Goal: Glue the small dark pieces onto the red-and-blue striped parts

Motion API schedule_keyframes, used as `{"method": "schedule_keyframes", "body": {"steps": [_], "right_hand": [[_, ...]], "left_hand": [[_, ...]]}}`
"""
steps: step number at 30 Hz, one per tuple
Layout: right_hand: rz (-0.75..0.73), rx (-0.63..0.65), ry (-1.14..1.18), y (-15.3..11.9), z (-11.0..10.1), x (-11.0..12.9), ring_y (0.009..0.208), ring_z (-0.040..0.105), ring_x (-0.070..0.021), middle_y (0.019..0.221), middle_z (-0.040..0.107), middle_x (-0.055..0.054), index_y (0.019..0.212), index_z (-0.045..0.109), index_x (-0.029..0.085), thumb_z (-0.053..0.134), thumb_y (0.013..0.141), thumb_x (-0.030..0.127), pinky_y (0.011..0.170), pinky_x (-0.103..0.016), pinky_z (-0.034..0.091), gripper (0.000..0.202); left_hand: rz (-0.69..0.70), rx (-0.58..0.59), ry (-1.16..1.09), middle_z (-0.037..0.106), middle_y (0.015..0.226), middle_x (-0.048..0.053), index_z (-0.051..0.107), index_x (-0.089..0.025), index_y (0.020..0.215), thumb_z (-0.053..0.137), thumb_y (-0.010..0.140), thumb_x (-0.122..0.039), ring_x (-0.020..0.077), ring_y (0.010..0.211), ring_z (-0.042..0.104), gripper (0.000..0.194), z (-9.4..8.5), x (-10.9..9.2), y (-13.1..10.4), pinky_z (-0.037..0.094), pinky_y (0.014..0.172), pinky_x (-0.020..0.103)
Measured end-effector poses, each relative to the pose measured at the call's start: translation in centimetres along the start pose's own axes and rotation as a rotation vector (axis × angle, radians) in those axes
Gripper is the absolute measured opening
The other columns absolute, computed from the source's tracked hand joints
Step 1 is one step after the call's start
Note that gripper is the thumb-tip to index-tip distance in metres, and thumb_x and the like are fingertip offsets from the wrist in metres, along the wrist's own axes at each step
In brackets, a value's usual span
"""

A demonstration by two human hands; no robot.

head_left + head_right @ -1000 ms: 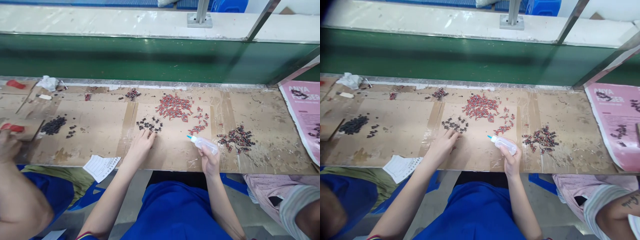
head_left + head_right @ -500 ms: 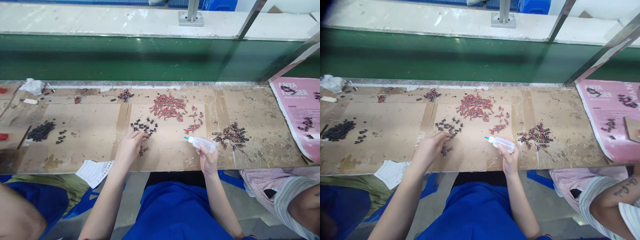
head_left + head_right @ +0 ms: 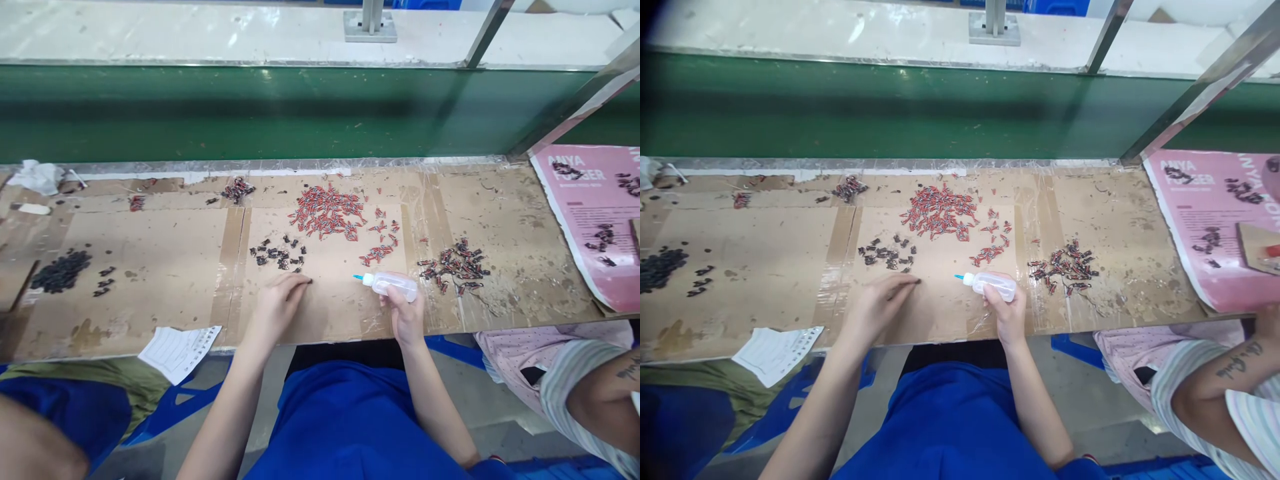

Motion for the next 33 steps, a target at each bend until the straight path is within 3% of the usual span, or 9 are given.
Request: {"method": "schedule_keyframes", "body": {"steps": [4, 7, 15, 24, 33], "right_hand": [[-0.052, -0.016, -0.096, -0.1, 0.4, 0.2, 0.06, 0.064, -0.0164, 0.076, 0.076, -0.004, 0.079, 0.075, 0.02, 0.08, 0.063, 0.037, 0.054, -0.028, 0.051, 0.024], [-0.082, -0.034, -0.19, -0.3, 0.9, 0.5, 0.064, 0.069, -0.0207, 0.07, 0.076, -0.004, 0.071, 0.074, 0.02, 0.078, 0.065, 0.038, 0.06, -0.031, 0.055, 0.02], [-0.084, 0.015, -0.372, -0.6, 1.9, -0.2, 0.062, 0.069, -0.0213, 0.07, 0.077, -0.005, 0.071, 0.074, 0.02, 0.077, 0.069, 0.042, 0.059, -0.032, 0.055, 0.023], [-0.082, 0.074, -0.399, -0.5, 2.4, -0.6, 0.064, 0.068, -0.0206, 0.069, 0.076, -0.005, 0.071, 0.074, 0.019, 0.075, 0.074, 0.042, 0.061, -0.031, 0.054, 0.023], [-0.086, 0.041, -0.359, -0.6, 2.0, -0.3, 0.065, 0.068, -0.0209, 0.071, 0.076, -0.004, 0.073, 0.075, 0.02, 0.074, 0.075, 0.041, 0.06, -0.031, 0.054, 0.022]], "left_hand": [[0.088, 0.03, -0.072, 0.078, 0.092, 0.005, 0.071, -0.022, 0.096, 0.055, 0.092, -0.026, 0.0206, 0.087, 0.073, 0.017, 1.9, -3.1, -0.4, 0.059, 0.082, 0.035], [0.084, 0.012, -0.09, 0.078, 0.094, 0.006, 0.071, -0.022, 0.099, 0.057, 0.092, -0.025, 0.0206, 0.089, 0.072, 0.016, 2.2, -3.8, -0.7, 0.059, 0.083, 0.036], [-0.021, -0.078, -0.166, 0.079, 0.092, 0.004, 0.072, -0.021, 0.097, 0.066, 0.087, -0.025, 0.019, 0.086, 0.075, 0.012, 1.8, -2.6, -0.8, 0.061, 0.082, 0.031], [-0.094, -0.061, -0.196, 0.079, 0.09, 0.003, 0.074, -0.023, 0.093, 0.068, 0.086, -0.029, 0.0201, 0.085, 0.076, 0.011, 1.9, -2.0, -0.7, 0.062, 0.083, 0.035], [-0.19, -0.047, -0.252, 0.08, 0.086, 0.002, 0.074, -0.023, 0.087, 0.069, 0.083, -0.032, 0.0203, 0.08, 0.076, 0.011, 2.3, -1.1, -0.8, 0.062, 0.082, 0.035]]}}
Point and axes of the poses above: each hand's wrist, its own y-axis towards the middle knuckle, its own z-axis out of the palm, x = y × z, the point moved 10 cm from there along y, towards the middle knuckle
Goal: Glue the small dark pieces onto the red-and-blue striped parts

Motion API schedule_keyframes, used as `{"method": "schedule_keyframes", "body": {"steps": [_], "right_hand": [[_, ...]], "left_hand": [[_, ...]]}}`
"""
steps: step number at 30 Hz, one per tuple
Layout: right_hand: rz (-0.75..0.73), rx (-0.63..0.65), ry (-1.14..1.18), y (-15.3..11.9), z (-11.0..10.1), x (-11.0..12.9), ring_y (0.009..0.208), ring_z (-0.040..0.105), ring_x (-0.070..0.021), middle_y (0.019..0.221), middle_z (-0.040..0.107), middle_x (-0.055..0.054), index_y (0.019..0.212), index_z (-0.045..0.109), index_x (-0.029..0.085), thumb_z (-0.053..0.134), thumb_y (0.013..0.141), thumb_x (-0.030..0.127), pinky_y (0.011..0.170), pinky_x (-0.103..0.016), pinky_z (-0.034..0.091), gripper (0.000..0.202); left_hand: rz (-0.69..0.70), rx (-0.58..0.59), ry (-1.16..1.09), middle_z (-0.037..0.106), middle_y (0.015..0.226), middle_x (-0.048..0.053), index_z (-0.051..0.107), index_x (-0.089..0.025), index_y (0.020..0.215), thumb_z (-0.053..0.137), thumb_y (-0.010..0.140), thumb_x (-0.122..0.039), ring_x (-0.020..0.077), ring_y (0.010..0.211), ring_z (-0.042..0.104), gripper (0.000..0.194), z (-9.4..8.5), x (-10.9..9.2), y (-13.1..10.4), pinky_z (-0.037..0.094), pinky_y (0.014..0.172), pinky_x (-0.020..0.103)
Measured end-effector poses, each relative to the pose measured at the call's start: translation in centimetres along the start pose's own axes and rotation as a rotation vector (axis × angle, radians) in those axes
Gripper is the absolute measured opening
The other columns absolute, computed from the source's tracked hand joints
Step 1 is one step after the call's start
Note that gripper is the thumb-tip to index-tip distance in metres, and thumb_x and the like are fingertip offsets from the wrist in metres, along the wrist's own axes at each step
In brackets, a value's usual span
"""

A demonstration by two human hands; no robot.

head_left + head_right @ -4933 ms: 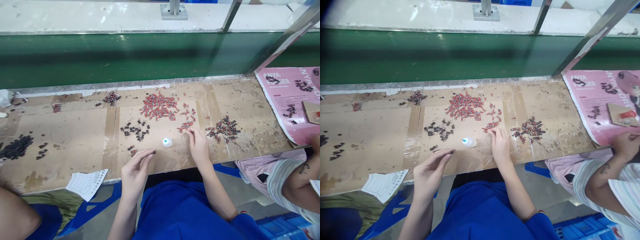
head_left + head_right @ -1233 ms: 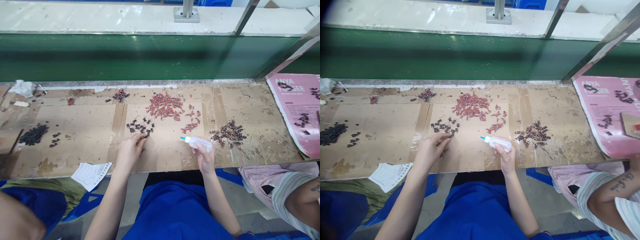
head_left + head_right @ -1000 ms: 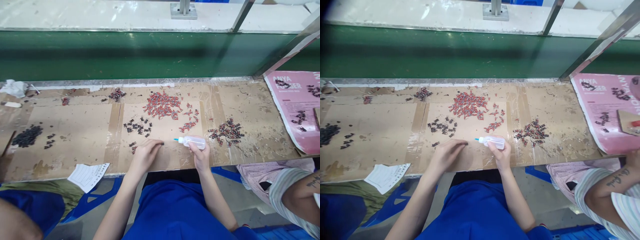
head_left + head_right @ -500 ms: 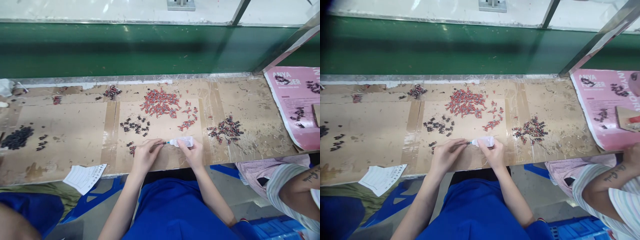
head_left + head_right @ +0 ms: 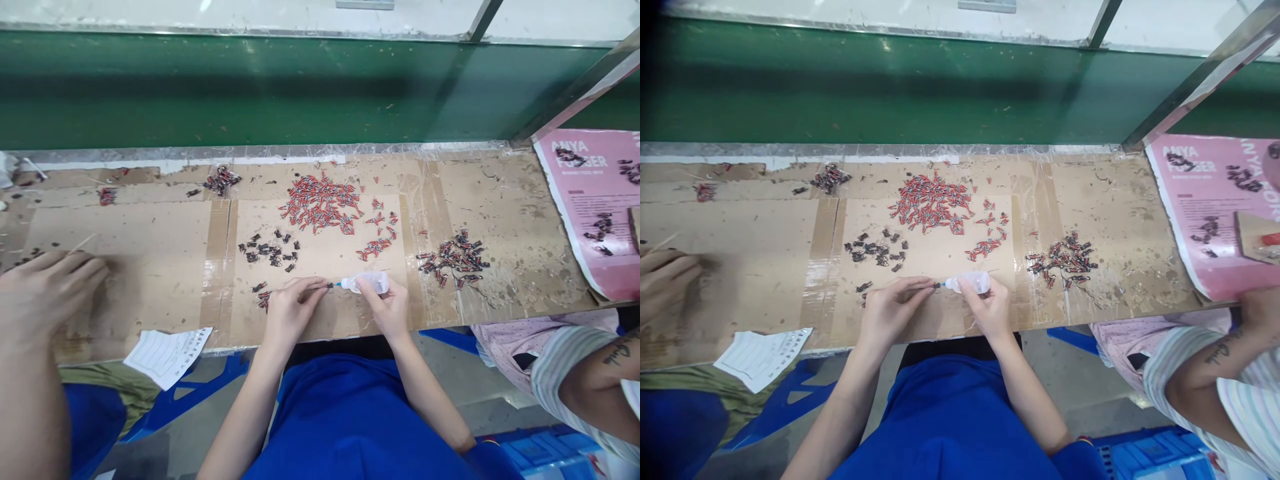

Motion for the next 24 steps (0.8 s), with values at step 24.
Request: {"method": "schedule_keyframes", "body": {"steps": [24], "right_hand": [[-0.07, 0.0, 0.053, 0.1, -0.6, 1.1, 0.075, 0.073, -0.0236, 0.083, 0.079, -0.006, 0.085, 0.074, 0.021, 0.077, 0.07, 0.035, 0.068, -0.035, 0.058, 0.021]], "left_hand": [[0.04, 0.003, -0.004, 0.079, 0.09, 0.003, 0.075, -0.024, 0.093, 0.062, 0.088, -0.031, 0.0204, 0.086, 0.074, 0.015, -0.2, -0.3, -0.1, 0.061, 0.083, 0.036]]}}
Point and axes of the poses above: each hand's wrist, its own y-axis towards the middle knuckle, its own z-axis out of the palm, x = y × z, the point moved 10 cm from there along y, towards the middle knuckle
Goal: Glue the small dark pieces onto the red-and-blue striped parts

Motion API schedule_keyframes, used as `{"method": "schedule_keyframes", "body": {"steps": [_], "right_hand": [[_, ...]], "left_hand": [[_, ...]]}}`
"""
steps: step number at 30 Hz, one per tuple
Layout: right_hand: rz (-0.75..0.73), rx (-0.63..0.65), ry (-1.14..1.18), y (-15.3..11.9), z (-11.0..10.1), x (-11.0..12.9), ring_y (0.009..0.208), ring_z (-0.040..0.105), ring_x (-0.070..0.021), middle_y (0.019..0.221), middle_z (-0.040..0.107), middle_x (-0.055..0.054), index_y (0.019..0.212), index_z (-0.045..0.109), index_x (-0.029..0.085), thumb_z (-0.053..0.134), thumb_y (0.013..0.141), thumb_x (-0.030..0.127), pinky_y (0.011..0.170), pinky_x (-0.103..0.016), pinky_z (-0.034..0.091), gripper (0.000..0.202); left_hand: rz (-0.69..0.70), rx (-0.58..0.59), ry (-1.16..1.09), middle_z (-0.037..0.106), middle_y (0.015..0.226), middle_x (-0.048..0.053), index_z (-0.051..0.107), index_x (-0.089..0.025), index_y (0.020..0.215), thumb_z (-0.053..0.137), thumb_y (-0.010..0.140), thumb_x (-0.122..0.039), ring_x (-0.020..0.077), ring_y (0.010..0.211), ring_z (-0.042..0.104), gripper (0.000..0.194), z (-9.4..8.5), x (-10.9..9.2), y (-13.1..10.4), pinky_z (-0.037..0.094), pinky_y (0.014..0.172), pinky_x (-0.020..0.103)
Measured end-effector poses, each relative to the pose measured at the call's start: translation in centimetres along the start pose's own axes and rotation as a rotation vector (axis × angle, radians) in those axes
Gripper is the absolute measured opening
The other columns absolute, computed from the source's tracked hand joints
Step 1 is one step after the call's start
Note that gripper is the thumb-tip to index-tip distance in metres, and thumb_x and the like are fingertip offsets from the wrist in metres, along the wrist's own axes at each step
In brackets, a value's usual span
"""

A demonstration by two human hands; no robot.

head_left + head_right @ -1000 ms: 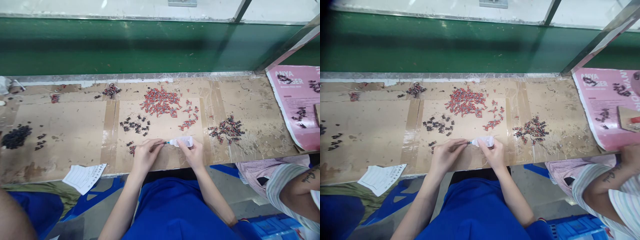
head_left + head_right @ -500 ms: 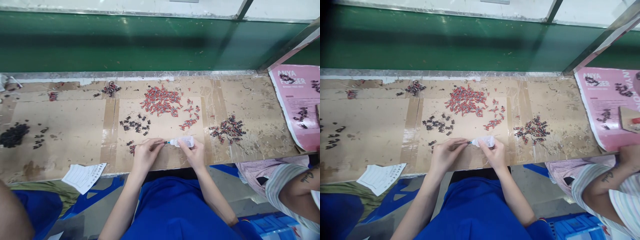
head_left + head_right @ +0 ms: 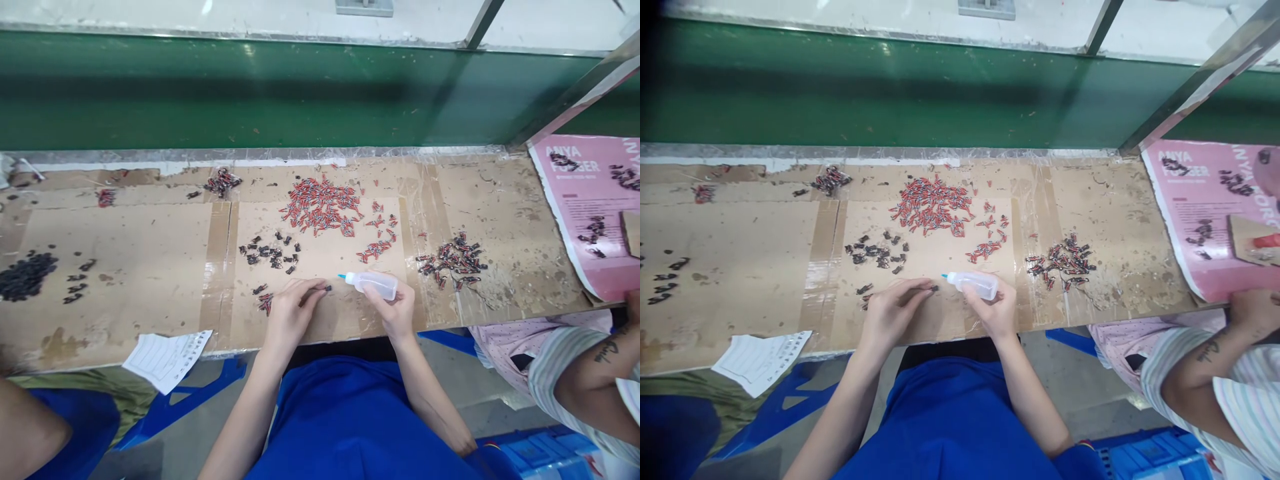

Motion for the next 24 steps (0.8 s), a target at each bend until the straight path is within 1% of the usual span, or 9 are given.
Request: {"method": "schedule_keyframes", "body": {"steps": [5, 8, 11, 15, 16, 18, 19, 21, 24], "right_hand": [[-0.123, 0.197, -0.078, -0.3, 3.5, 0.7, 0.101, 0.073, -0.0264, 0.109, 0.076, -0.012, 0.098, 0.063, 0.023, 0.08, 0.068, 0.03, 0.087, -0.041, 0.057, 0.036], [-0.221, 0.252, -0.242, -0.4, 5.4, 1.4, 0.11, 0.068, -0.0262, 0.108, 0.075, -0.01, 0.102, 0.063, 0.024, 0.078, 0.072, 0.027, 0.098, -0.045, 0.052, 0.034], [-0.297, 0.3, -0.364, -0.5, 6.0, 1.8, 0.112, 0.065, -0.0259, 0.107, 0.073, -0.009, 0.109, 0.067, 0.025, 0.082, 0.071, 0.03, 0.098, -0.043, 0.052, 0.042], [-0.366, 0.329, -0.426, 0.3, 3.4, 2.8, 0.117, 0.059, -0.0283, 0.12, 0.069, -0.01, 0.13, 0.061, 0.026, 0.089, 0.061, 0.045, 0.101, -0.046, 0.049, 0.077], [-0.392, 0.286, -0.464, 1.0, 2.1, 3.3, 0.114, 0.059, -0.0279, 0.118, 0.069, -0.01, 0.13, 0.061, 0.026, 0.086, 0.067, 0.046, 0.1, -0.046, 0.049, 0.071], [-0.416, 0.148, -0.595, 2.9, -0.8, 4.3, 0.107, 0.059, -0.0261, 0.111, 0.072, -0.008, 0.123, 0.067, 0.027, 0.068, 0.089, 0.037, 0.098, -0.047, 0.048, 0.035], [-0.417, 0.085, -0.679, 4.0, -1.8, 4.6, 0.102, 0.059, -0.026, 0.104, 0.073, -0.008, 0.117, 0.071, 0.026, 0.063, 0.093, 0.033, 0.096, -0.047, 0.048, 0.026], [-0.391, 0.034, -0.826, 6.1, -2.7, 4.9, 0.097, 0.058, -0.0273, 0.095, 0.074, -0.009, 0.107, 0.076, 0.022, 0.065, 0.091, 0.03, 0.091, -0.046, 0.048, 0.021], [-0.322, 0.109, -1.0, 8.4, -1.6, 4.0, 0.091, 0.058, -0.0276, 0.089, 0.074, -0.01, 0.095, 0.079, 0.02, 0.07, 0.087, 0.025, 0.086, -0.042, 0.049, 0.013]], "left_hand": [[-0.023, -0.079, 0.025, 0.077, 0.093, 0.004, 0.075, -0.024, 0.092, 0.058, 0.09, -0.034, 0.0211, 0.09, 0.071, 0.02, -2.9, 0.7, -1.0, 0.058, 0.085, 0.036], [-0.071, -0.122, 0.008, 0.076, 0.093, 0.004, 0.073, -0.024, 0.091, 0.058, 0.089, -0.034, 0.0209, 0.091, 0.07, 0.019, -4.6, 1.5, -1.8, 0.057, 0.083, 0.035], [-0.092, -0.08, -0.013, 0.075, 0.094, 0.004, 0.072, -0.023, 0.093, 0.057, 0.088, -0.034, 0.02, 0.088, 0.07, 0.019, -4.7, 1.9, -2.3, 0.057, 0.077, 0.032], [-0.067, -0.018, -0.041, 0.074, 0.094, 0.005, 0.071, -0.023, 0.091, 0.055, 0.089, -0.034, 0.0198, 0.091, 0.07, 0.019, -4.2, 1.5, -2.4, 0.057, 0.079, 0.031], [-0.06, -0.018, -0.046, 0.074, 0.093, 0.005, 0.07, -0.023, 0.09, 0.055, 0.09, -0.035, 0.0199, 0.09, 0.07, 0.019, -4.2, 1.4, -2.4, 0.057, 0.078, 0.031], [-0.054, -0.021, -0.05, 0.073, 0.092, 0.005, 0.07, -0.022, 0.09, 0.055, 0.09, -0.036, 0.0202, 0.089, 0.069, 0.021, -4.2, 1.2, -2.4, 0.057, 0.077, 0.031], [-0.051, -0.023, -0.049, 0.073, 0.092, 0.005, 0.071, -0.022, 0.09, 0.055, 0.09, -0.037, 0.0205, 0.089, 0.069, 0.022, -4.2, 1.1, -2.4, 0.056, 0.076, 0.031], [-0.043, -0.017, -0.054, 0.073, 0.093, 0.006, 0.071, -0.022, 0.091, 0.056, 0.09, -0.038, 0.0208, 0.09, 0.069, 0.022, -4.1, 0.8, -2.5, 0.056, 0.078, 0.032], [-0.041, -0.024, -0.077, 0.074, 0.092, 0.005, 0.071, -0.022, 0.09, 0.056, 0.09, -0.035, 0.0202, 0.09, 0.07, 0.021, -4.3, 0.3, -2.9, 0.056, 0.082, 0.032]]}}
Point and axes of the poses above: each hand's wrist, its own y-axis towards the middle knuckle, its own z-axis out of the palm, x = y × z, the point moved 10 cm from there along y, towards the middle knuckle
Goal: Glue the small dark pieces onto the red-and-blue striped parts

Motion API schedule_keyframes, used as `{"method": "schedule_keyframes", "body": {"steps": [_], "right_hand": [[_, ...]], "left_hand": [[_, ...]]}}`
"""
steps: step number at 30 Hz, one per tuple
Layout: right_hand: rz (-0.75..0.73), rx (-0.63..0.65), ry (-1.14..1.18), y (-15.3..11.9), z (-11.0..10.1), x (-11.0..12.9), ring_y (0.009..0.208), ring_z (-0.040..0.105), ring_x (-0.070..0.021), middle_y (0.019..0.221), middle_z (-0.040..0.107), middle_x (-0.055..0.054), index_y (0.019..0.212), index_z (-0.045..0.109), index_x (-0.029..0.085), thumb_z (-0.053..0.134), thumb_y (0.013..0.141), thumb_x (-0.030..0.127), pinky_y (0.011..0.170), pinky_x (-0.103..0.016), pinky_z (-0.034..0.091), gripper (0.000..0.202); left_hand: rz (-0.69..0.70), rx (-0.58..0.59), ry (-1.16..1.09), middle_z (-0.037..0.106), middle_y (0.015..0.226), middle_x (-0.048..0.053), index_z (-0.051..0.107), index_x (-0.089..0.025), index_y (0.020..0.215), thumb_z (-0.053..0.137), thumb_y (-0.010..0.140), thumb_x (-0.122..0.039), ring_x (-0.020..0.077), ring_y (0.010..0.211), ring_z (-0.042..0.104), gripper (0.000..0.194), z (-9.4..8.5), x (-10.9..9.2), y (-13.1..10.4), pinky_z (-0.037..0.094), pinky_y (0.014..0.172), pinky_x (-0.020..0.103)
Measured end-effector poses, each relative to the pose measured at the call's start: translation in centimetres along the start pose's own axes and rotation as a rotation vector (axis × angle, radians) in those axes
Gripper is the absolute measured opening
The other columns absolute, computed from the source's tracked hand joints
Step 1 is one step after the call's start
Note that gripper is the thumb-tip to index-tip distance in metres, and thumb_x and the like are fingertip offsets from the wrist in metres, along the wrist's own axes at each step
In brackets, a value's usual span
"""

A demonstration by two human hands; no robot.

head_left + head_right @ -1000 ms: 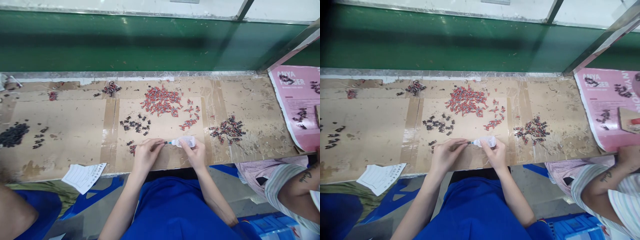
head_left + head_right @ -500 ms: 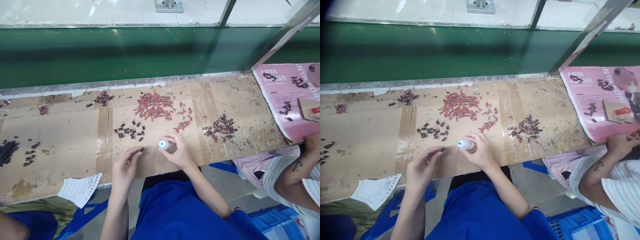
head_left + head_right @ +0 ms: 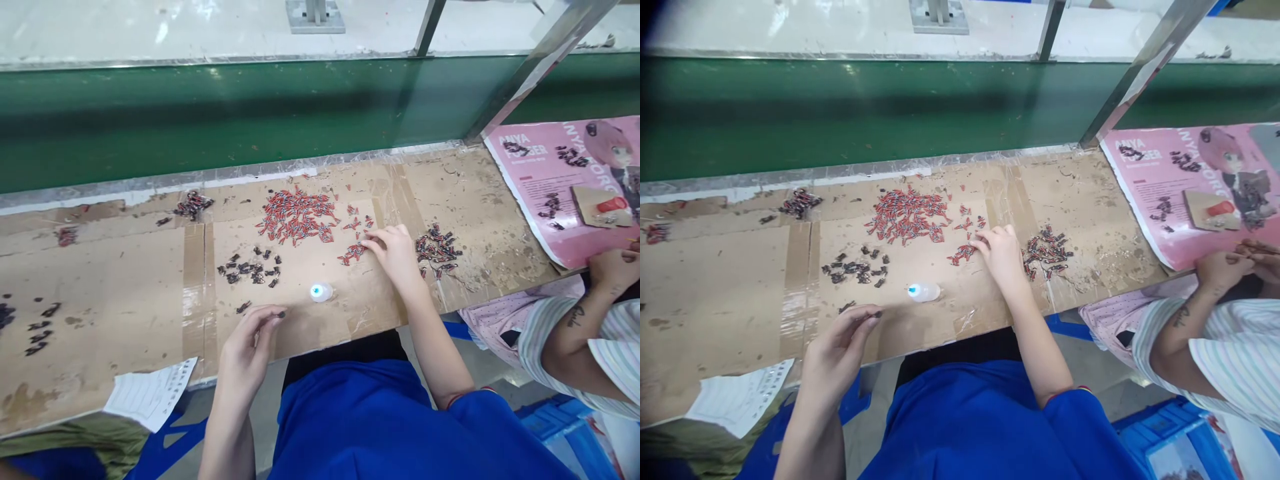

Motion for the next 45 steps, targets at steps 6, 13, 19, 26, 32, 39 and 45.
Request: {"method": "schedule_keyframes", "body": {"steps": [6, 13, 19, 26, 32, 39, 45], "right_hand": [[-0.01, 0.084, -0.16, 0.5, 1.5, 0.2, 0.09, 0.061, -0.0285, 0.087, 0.073, -0.012, 0.092, 0.076, 0.019, 0.06, 0.093, 0.018, 0.081, -0.04, 0.048, 0.016], [0.015, -0.083, 0.053, -3.5, -2.2, 0.5, 0.09, 0.067, -0.0259, 0.095, 0.076, -0.009, 0.092, 0.073, 0.02, 0.056, 0.095, 0.022, 0.083, -0.039, 0.051, 0.017], [0.07, -0.053, -0.068, -4.8, -1.6, 0.3, 0.086, 0.068, -0.03, 0.088, 0.076, -0.012, 0.084, 0.072, 0.018, 0.059, 0.091, 0.018, 0.081, -0.043, 0.052, 0.015], [0.129, -0.119, 0.301, -6.0, -2.2, 0.5, 0.083, 0.073, -0.0258, 0.088, 0.078, -0.008, 0.084, 0.073, 0.021, 0.065, 0.087, 0.023, 0.08, -0.04, 0.057, 0.01], [0.27, -0.007, 0.977, -9.0, -0.3, 4.1, 0.084, 0.076, -0.0201, 0.089, 0.08, -0.003, 0.084, 0.075, 0.023, 0.071, 0.082, 0.03, 0.081, -0.033, 0.061, 0.008], [0.376, 0.037, 1.189, -10.5, 1.3, 5.6, 0.092, 0.076, -0.0206, 0.092, 0.08, -0.004, 0.08, 0.073, 0.023, 0.073, 0.08, 0.032, 0.082, -0.033, 0.061, 0.009], [0.438, -0.048, 1.278, -11.3, 2.1, 5.7, 0.088, 0.076, -0.0212, 0.087, 0.08, -0.004, 0.08, 0.07, 0.023, 0.075, 0.079, 0.038, 0.085, -0.038, 0.062, 0.016]], "left_hand": [[0.004, -0.072, -0.101, 0.076, 0.089, 0.004, 0.074, -0.022, 0.088, 0.063, 0.087, -0.03, 0.0194, 0.087, 0.072, 0.014, -0.2, -1.8, -1.0, 0.058, 0.081, 0.032], [-0.069, -0.117, -0.283, 0.077, 0.085, 0.004, 0.077, -0.022, 0.087, 0.071, 0.082, -0.028, 0.0181, 0.08, 0.073, 0.01, 1.9, -4.2, -1.3, 0.06, 0.075, 0.029], [0.007, -0.067, -0.274, 0.078, 0.089, 0.004, 0.078, -0.023, 0.09, 0.069, 0.085, -0.026, 0.0183, 0.083, 0.073, 0.011, 3.6, -6.2, -0.9, 0.06, 0.077, 0.029], [0.051, -0.034, -0.264, 0.078, 0.094, 0.004, 0.078, -0.025, 0.097, 0.067, 0.087, -0.023, 0.0171, 0.087, 0.073, 0.014, 4.4, -6.9, -0.9, 0.06, 0.08, 0.028], [-0.029, -0.03, -0.268, 0.078, 0.093, 0.004, 0.078, -0.023, 0.093, 0.069, 0.085, -0.027, 0.0178, 0.082, 0.073, 0.013, 4.9, -6.5, -0.7, 0.06, 0.074, 0.028], [-0.099, -0.019, -0.289, 0.078, 0.093, 0.005, 0.078, -0.022, 0.093, 0.07, 0.084, -0.032, 0.0185, 0.081, 0.073, 0.016, 5.4, -6.1, -0.6, 0.06, 0.075, 0.029], [-0.125, -0.014, -0.343, 0.079, 0.094, 0.006, 0.078, -0.022, 0.09, 0.071, 0.082, -0.032, 0.0197, 0.084, 0.073, 0.015, 5.7, -6.2, -0.7, 0.061, 0.079, 0.031]]}}
Point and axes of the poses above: each hand's wrist, its own y-axis towards the middle knuckle, its own z-axis out of the palm, x = y × z, the point moved 10 cm from there along y, towards the middle knuckle
